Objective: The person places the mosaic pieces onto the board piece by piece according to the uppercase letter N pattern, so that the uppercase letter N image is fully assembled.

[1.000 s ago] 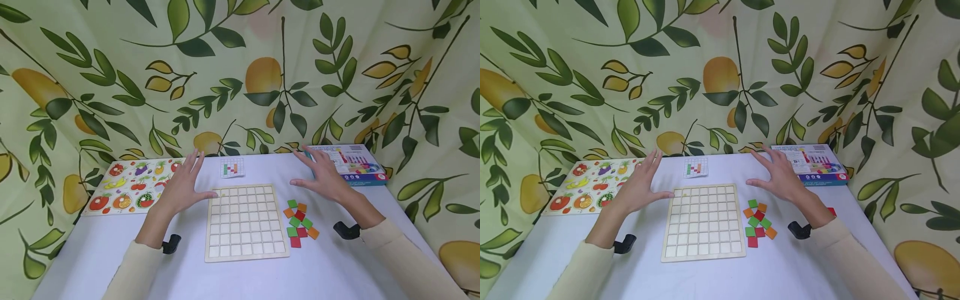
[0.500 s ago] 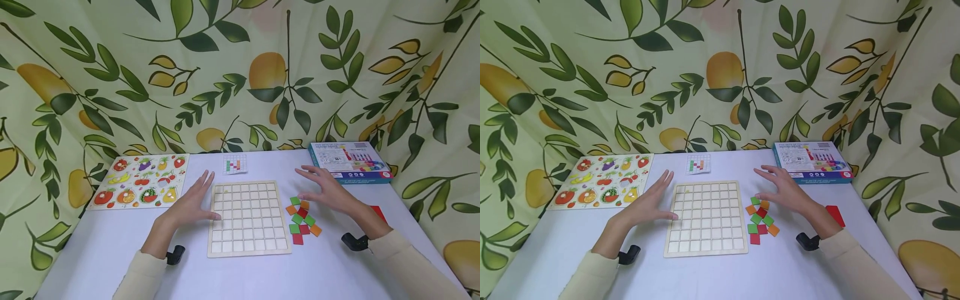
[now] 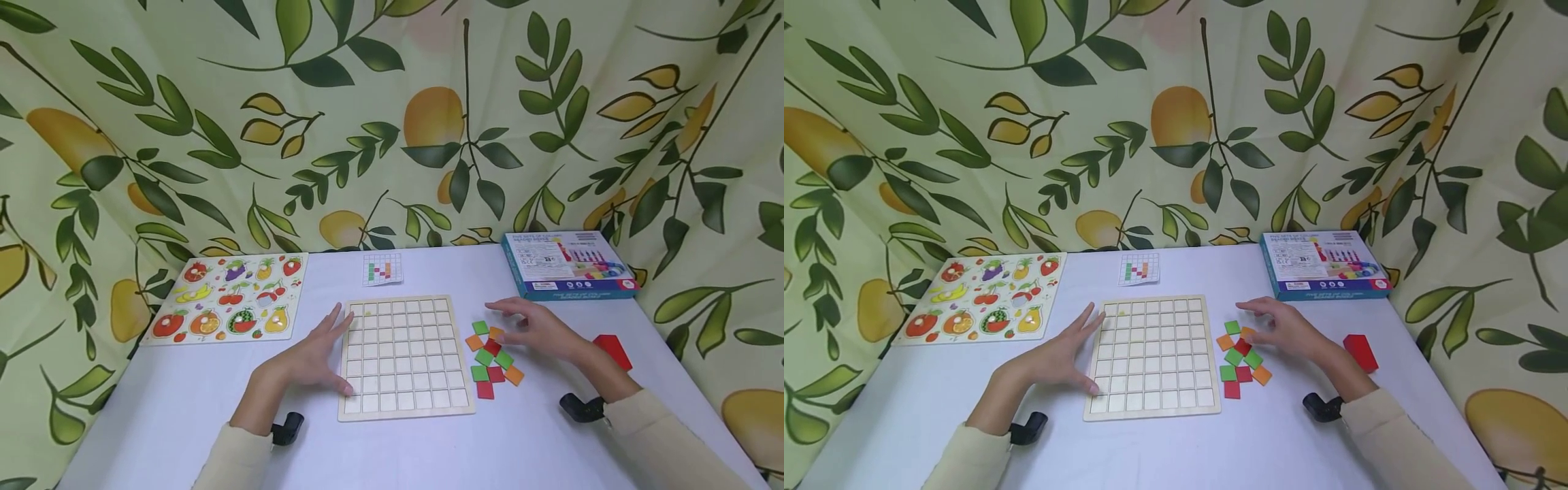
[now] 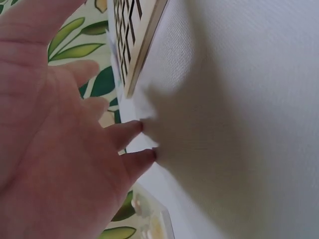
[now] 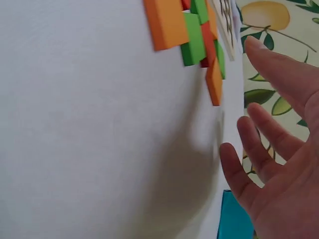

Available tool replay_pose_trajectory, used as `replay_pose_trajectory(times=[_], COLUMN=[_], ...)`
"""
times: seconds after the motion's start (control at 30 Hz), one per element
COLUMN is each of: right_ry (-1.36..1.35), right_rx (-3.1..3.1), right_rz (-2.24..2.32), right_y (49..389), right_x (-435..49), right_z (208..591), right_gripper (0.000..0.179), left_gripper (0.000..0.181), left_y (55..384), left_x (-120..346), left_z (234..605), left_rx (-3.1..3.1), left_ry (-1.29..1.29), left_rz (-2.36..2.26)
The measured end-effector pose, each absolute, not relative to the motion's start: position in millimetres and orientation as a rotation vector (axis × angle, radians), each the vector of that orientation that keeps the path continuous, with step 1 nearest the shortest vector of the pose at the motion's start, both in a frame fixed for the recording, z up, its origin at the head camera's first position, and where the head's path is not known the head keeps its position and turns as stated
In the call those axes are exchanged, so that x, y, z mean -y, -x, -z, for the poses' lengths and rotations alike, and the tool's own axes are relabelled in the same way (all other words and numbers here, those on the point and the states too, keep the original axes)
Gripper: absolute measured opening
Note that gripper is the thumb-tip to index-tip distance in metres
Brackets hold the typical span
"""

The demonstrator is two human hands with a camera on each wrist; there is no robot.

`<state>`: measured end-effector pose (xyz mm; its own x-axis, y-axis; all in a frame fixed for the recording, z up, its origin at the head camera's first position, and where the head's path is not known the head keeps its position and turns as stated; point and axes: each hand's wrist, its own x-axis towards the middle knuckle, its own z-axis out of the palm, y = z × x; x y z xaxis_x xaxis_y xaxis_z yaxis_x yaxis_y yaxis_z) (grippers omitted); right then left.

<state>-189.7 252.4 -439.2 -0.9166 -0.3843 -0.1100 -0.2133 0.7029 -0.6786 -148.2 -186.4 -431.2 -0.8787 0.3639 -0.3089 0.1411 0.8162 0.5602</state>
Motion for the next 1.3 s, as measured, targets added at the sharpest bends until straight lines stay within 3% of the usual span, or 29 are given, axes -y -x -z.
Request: replay_pose_trajectory(times=[0.47, 0.93, 1.3], right_ry=[0.454, 0.421, 0.442], right_rx=[-2.649, -2.64, -2.631], right_rz=[0.968, 0.954, 0.971], right_y=[194, 195, 196], right_x=[-254, -250, -248], right_z=[452, 451, 448], right_gripper=[0.056, 0.026, 0.023], left_gripper=[0.134, 0.131, 0.132], left_y=[148, 159, 160], left_x=[184, 184, 185], left_z=[437, 437, 439], left_rx=[-2.602, -2.61, -2.609], left_ry=[-0.449, -0.446, -0.441], left_rz=[-0.581, -0.579, -0.558])
